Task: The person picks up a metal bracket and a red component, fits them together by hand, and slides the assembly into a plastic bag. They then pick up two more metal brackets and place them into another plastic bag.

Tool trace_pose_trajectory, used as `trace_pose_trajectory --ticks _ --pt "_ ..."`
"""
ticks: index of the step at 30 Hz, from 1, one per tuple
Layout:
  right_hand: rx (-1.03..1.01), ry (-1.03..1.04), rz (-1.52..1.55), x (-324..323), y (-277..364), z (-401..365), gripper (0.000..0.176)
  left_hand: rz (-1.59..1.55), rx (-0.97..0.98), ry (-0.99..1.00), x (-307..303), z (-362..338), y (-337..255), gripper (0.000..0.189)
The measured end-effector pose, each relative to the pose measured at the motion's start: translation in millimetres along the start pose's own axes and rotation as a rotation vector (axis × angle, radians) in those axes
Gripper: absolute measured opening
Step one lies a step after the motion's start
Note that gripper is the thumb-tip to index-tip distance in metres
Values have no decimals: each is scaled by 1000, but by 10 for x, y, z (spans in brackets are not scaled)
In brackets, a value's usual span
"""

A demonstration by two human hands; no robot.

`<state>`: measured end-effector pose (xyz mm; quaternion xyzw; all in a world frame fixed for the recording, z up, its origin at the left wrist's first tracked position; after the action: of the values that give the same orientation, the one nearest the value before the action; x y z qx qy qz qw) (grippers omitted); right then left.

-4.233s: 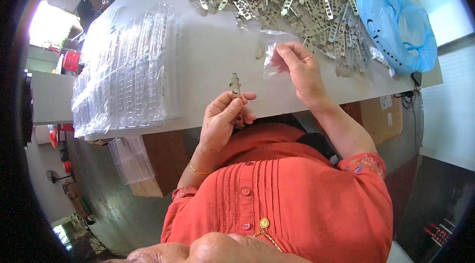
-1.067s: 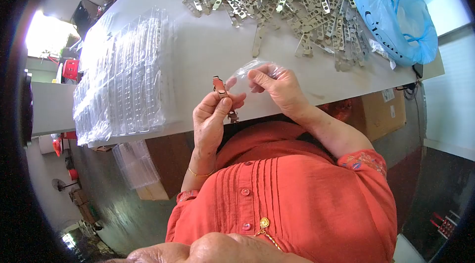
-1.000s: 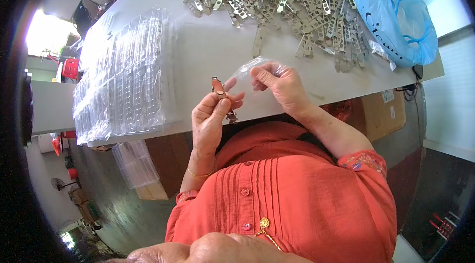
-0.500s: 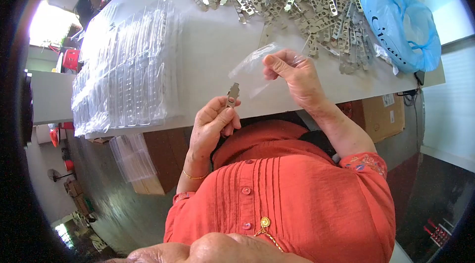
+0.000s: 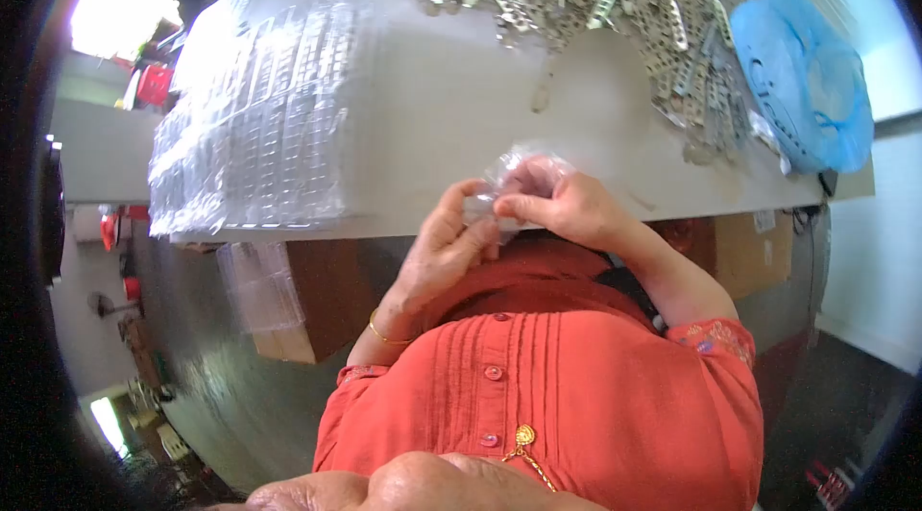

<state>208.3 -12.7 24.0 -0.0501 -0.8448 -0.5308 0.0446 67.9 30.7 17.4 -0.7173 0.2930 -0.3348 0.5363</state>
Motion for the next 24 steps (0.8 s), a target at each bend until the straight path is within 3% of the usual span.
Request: trace_pose_trajectory --ticks 5,9,10,13,14,17,19,24 --pt "170 22 1 130 -223 -30 18 134 116 50 30 12 103 46" --pt "144 18 64 103 -286 -8 14 113 192 122 109 7 9 45" --pt "128 28 65 113 -249 -4 15 77 132 162 116 -9 28 50" --pt "155 24 57 130 -234 -7 15 97 215 244 113 -53 -179 59" --pt "168 33 22 116 -283 -1 17 45 199 240 122 -53 -136 68" --pt "219 -3 -62 170 -292 -12 20 99 121 165 78 -38 -50 67" --pt "129 30 -19 263 -247 27 24 101 118 142 82 -34 3 67" --pt "18 43 55 379 -143 40 27 207 250 -46 -3 -3 24 44"
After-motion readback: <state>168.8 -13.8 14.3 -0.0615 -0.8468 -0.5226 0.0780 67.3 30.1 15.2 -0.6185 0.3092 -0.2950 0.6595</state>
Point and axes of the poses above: each hand's wrist, its own z-axis towards the middle knuckle, its own x-axis out of the palm, y = z × x, the point moved 8 cm from there along z, towards the middle knuckle, and after that the axes turned 9 degrees about x, right-handed, at the moved point
